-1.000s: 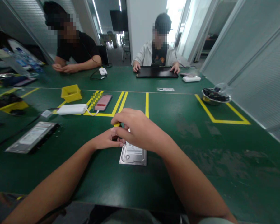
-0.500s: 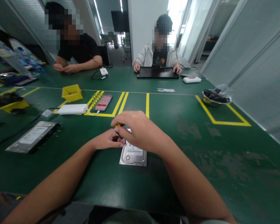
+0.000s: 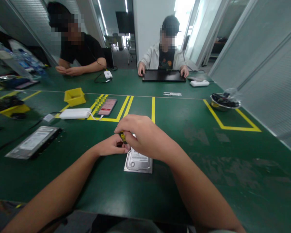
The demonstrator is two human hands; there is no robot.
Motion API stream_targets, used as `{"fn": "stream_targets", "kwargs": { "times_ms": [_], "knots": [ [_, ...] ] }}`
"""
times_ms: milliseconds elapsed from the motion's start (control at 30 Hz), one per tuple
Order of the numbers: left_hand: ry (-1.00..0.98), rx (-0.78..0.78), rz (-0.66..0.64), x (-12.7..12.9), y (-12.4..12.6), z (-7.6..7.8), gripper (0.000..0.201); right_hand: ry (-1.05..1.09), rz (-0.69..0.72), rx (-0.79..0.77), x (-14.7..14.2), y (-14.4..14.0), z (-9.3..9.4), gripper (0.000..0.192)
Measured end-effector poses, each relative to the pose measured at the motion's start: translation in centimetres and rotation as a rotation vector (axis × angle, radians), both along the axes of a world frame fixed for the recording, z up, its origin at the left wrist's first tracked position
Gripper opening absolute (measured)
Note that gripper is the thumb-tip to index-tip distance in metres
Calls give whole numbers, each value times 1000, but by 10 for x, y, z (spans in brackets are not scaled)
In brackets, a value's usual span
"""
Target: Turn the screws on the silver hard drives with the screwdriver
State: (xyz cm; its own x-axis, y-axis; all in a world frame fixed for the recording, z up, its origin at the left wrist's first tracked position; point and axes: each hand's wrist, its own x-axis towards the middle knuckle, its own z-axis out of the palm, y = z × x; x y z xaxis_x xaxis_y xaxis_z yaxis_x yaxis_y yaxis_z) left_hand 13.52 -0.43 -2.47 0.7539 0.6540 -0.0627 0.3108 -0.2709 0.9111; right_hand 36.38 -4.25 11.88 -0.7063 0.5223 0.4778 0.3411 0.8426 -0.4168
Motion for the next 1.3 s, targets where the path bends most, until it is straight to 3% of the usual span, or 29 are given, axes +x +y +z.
{"fn": "stream_targets", "kwargs": {
  "times_ms": [333, 767, 1033, 1300],
  "knots": [
    [55, 52, -1, 1, 0, 6, 25, 5, 7, -93, -3, 1, -1, 12],
    [7, 36, -24, -1, 2, 3, 25, 13, 31, -69, 0, 1, 0, 23],
    [27, 35, 4, 0, 1, 5, 24, -20, -12, -35, 0, 1, 0, 10],
    [27, 31, -11, 0, 2, 2, 24, -7, -12, -68, 1, 3, -3, 18]
  ]
}}
